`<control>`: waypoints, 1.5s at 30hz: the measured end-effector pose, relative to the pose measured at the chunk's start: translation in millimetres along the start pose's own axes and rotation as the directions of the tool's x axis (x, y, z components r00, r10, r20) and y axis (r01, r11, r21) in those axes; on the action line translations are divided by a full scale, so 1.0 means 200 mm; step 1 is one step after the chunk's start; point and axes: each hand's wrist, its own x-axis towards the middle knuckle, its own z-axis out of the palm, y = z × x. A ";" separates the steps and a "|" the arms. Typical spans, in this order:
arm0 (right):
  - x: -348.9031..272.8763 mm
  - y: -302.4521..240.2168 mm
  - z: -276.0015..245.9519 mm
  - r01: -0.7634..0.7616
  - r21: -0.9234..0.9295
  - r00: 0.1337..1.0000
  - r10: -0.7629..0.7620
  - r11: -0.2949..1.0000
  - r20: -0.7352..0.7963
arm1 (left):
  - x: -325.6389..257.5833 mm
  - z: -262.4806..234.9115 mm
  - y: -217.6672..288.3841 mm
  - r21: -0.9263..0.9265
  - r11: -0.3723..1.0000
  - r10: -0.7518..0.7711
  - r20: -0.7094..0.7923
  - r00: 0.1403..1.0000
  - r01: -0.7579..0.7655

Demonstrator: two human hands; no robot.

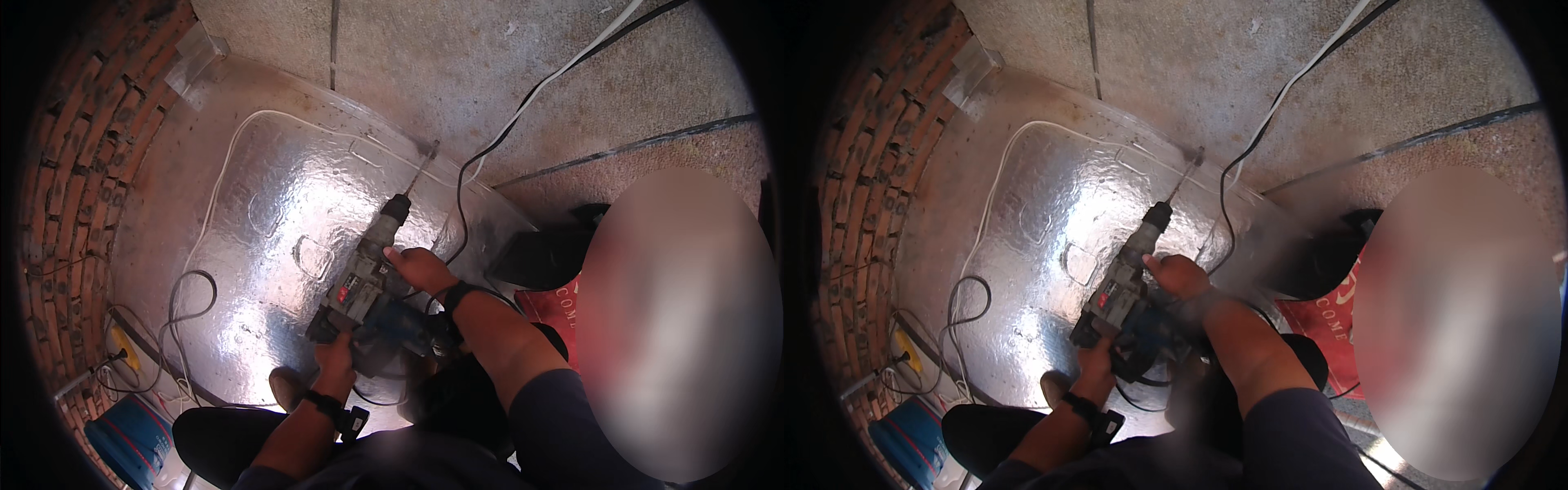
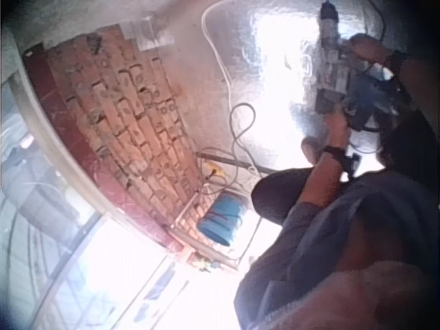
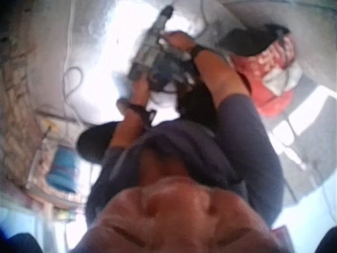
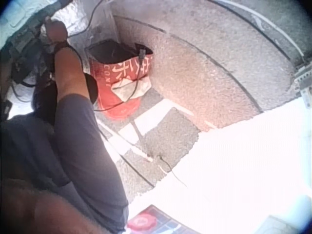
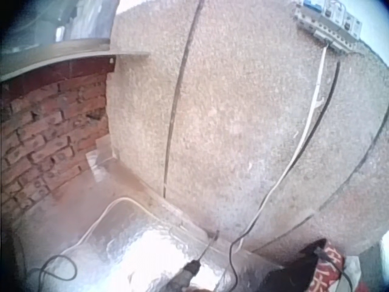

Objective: The person picks up a hammer drill and kneels on the floor to drill multiple holes into a brick wall section. After drilling, the person stands up and places the drill on a nearby table.

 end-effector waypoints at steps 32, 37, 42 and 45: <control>-0.09 -0.19 0.17 0.000 -0.031 0.998 0.002 1.000 0.060 | 0.04 -0.29 -0.08 0.021 0.989 0.148 -0.014 0.989 -0.148; -0.15 -0.27 0.22 -0.010 -0.061 1.000 0.011 0.998 0.026 | -0.02 -0.34 -0.02 0.021 0.997 0.079 -0.081 0.994 -0.078; -0.18 -0.32 0.27 0.025 -0.064 1.000 -0.024 0.998 0.014 | 0.01 -0.44 -0.06 -0.011 0.974 0.225 -0.078 0.971 -0.227; -0.20 -0.37 0.24 -0.009 -0.043 0.998 0.012 0.999 0.066 | 0.01 -0.48 -0.04 0.003 0.991 0.134 -0.028 0.991 -0.134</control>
